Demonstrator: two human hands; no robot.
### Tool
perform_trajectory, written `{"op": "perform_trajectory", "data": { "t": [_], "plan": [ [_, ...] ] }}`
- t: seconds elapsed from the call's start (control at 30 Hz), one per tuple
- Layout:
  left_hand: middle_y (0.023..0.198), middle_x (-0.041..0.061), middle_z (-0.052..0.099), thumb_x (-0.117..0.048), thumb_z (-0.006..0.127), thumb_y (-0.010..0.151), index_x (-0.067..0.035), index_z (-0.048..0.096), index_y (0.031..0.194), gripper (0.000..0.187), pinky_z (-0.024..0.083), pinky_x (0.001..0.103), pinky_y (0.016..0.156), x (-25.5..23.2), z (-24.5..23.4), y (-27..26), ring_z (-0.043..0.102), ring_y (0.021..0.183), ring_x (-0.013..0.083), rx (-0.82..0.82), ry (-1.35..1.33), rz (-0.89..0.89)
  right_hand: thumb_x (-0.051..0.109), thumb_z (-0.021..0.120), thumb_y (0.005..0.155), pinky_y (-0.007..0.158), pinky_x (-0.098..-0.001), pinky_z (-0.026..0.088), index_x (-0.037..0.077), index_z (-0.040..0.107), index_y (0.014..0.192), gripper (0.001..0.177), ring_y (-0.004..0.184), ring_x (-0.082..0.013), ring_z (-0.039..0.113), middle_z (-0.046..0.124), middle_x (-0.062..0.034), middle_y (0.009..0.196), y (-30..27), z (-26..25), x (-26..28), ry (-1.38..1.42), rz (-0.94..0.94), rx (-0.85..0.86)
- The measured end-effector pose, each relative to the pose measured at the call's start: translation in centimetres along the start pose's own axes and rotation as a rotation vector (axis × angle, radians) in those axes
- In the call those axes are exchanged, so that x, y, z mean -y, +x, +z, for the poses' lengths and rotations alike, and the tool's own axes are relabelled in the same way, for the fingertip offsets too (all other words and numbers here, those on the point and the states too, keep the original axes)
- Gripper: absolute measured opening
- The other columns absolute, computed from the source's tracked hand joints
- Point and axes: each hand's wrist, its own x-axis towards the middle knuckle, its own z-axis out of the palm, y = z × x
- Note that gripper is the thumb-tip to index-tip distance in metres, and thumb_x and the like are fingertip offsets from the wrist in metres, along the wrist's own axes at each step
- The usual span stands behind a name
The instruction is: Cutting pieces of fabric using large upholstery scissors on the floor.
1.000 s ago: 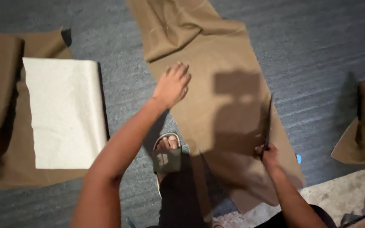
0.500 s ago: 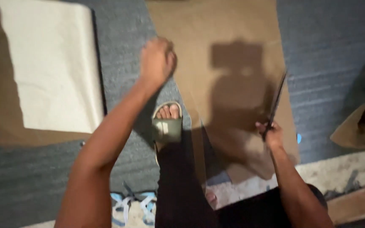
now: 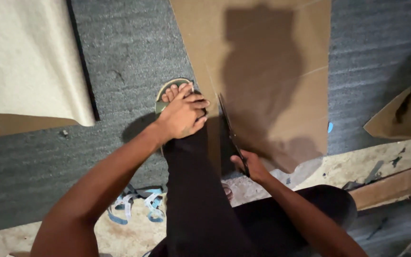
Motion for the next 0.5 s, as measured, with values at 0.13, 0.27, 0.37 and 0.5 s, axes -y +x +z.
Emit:
{"op": "perform_trajectory", "data": {
  "t": [0.13, 0.27, 0.37, 0.5],
  "plan": [
    [0.132, 0.003, 0.069, -0.037, 0.055, 0.089, -0.011, 0.08, 0.091, 0.037, 0.02, 0.054, 0.123, -0.1, 0.1, 0.2, 0.054, 0.131, 0.0252, -0.03, -0.014, -0.027, 0.06, 0.061, 0.093, 0.055, -0.0288, 0.041, 0.009, 0.056, 0.08, 0.053, 0.062, -0.0079, 0.048, 0.05, 0.0044, 0.064, -0.3, -0.1, 0.0, -0.097, 0.038, -0.025],
    [0.129, 0.003, 0.071, -0.035, 0.055, 0.086, -0.011, 0.081, 0.086, 0.035, 0.021, 0.052, 0.123, 0.0, 0.2, 0.4, 0.056, 0.128, 0.024, -0.06, 0.012, -0.023, 0.06, 0.065, 0.093, 0.055, -0.0287, 0.04, 0.009, 0.053, 0.076, 0.055, 0.062, -0.0083, 0.046, 0.048, 0.0045, 0.064, -0.2, 0.0, -0.8, -0.089, 0.035, -0.014],
    [0.128, 0.002, 0.072, -0.034, 0.055, 0.086, -0.012, 0.081, 0.083, 0.034, 0.021, 0.051, 0.124, -0.1, 0.1, 0.4, 0.057, 0.129, 0.023, -0.048, -0.039, -0.048, 0.059, 0.066, 0.091, 0.054, -0.0285, 0.039, 0.011, 0.053, 0.075, 0.053, 0.061, -0.0076, 0.047, 0.05, 0.0054, 0.064, 0.8, 0.2, -1.2, 0.011, -0.002, -0.018],
    [0.127, 0.002, 0.072, -0.033, 0.056, 0.086, -0.012, 0.081, 0.082, 0.033, 0.021, 0.051, 0.124, -0.1, 0.2, 0.5, 0.058, 0.128, 0.0214, -0.045, -0.04, -0.068, 0.058, 0.064, 0.094, 0.054, -0.0276, 0.04, 0.012, 0.054, 0.076, 0.051, 0.061, -0.0065, 0.047, 0.049, 0.0067, 0.065, 2.3, -0.3, -0.6, -0.028, -0.009, -0.002]
  ]
}}
